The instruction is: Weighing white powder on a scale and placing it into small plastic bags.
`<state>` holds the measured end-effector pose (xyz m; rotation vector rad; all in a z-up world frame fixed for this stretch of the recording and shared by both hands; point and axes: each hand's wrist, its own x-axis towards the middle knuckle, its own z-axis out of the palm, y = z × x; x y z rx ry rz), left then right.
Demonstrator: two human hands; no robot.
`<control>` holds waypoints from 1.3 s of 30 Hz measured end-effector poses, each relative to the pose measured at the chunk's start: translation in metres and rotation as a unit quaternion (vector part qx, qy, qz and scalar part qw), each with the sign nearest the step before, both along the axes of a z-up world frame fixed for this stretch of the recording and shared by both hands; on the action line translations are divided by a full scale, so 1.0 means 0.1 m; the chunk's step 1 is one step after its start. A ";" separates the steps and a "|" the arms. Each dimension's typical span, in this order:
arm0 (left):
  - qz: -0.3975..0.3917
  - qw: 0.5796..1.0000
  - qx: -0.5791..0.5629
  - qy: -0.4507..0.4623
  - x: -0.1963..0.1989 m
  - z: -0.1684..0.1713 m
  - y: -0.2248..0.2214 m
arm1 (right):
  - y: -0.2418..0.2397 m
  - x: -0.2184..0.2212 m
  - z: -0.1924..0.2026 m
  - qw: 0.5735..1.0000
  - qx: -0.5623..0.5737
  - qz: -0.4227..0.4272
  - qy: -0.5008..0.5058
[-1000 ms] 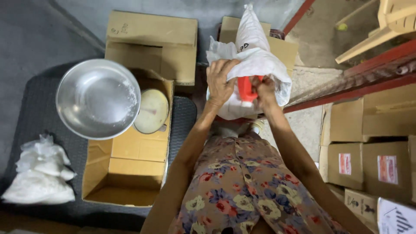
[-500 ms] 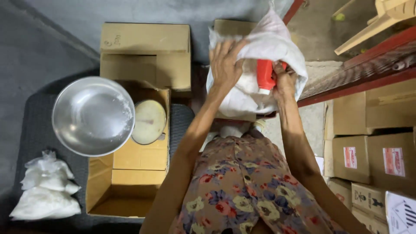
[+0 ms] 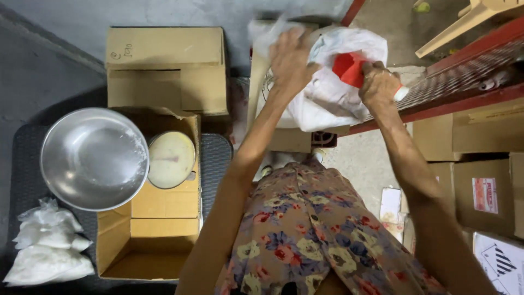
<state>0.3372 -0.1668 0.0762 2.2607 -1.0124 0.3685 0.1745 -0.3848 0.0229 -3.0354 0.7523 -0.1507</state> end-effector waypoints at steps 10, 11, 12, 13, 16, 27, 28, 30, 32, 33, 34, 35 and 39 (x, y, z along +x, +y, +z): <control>0.082 0.944 -0.037 0.319 -1.04 -0.54 0.86 | 0.15 0.00 -0.26 0.988 -0.018 0.083 -0.132; 0.081 0.926 -0.016 0.369 -1.07 -0.65 0.83 | 0.14 0.05 -0.28 0.984 -0.039 0.111 -0.134; 0.079 0.905 0.001 0.418 -1.10 -0.76 0.78 | 0.13 0.09 -0.28 0.979 -0.061 0.139 -0.136; 0.082 0.905 0.001 0.418 -1.14 -0.86 0.77 | 0.10 0.12 -0.34 0.979 -0.060 0.142 -0.135; 0.140 0.875 -0.111 0.451 -1.14 -1.20 0.68 | 0.00 0.19 -0.39 0.965 -0.055 0.205 -0.152; 0.110 0.890 -0.219 0.384 -0.64 -0.81 0.33 | -0.25 0.28 -0.15 0.954 0.067 0.206 0.205; 0.115 0.890 -0.221 0.383 -0.62 -0.80 0.27 | -0.23 0.26 -0.15 0.953 0.066 0.211 0.206; 0.084 0.919 -0.246 0.297 -0.57 -0.80 0.14 | -0.19 0.23 -0.14 0.954 0.116 0.254 0.108; 0.078 0.911 -0.215 0.343 -0.58 -0.64 0.08 | -0.21 0.21 -0.19 0.949 0.168 0.241 0.116; 0.066 0.901 -0.181 0.388 -0.58 -0.56 0.04 | -0.23 0.21 -0.21 0.942 0.220 0.223 0.123; 0.070 0.901 -0.184 0.386 -0.57 -0.60 0.01 | -0.32 0.20 -0.43 0.941 0.219 0.228 0.123; 0.085 0.919 -0.167 0.348 -0.56 -0.64 -0.02 | -0.43 0.20 -0.65 0.900 0.320 0.293 0.040; 0.083 0.953 -0.139 0.254 -0.65 -0.86 -0.32 | -0.37 0.21 -0.96 0.933 0.238 0.265 0.049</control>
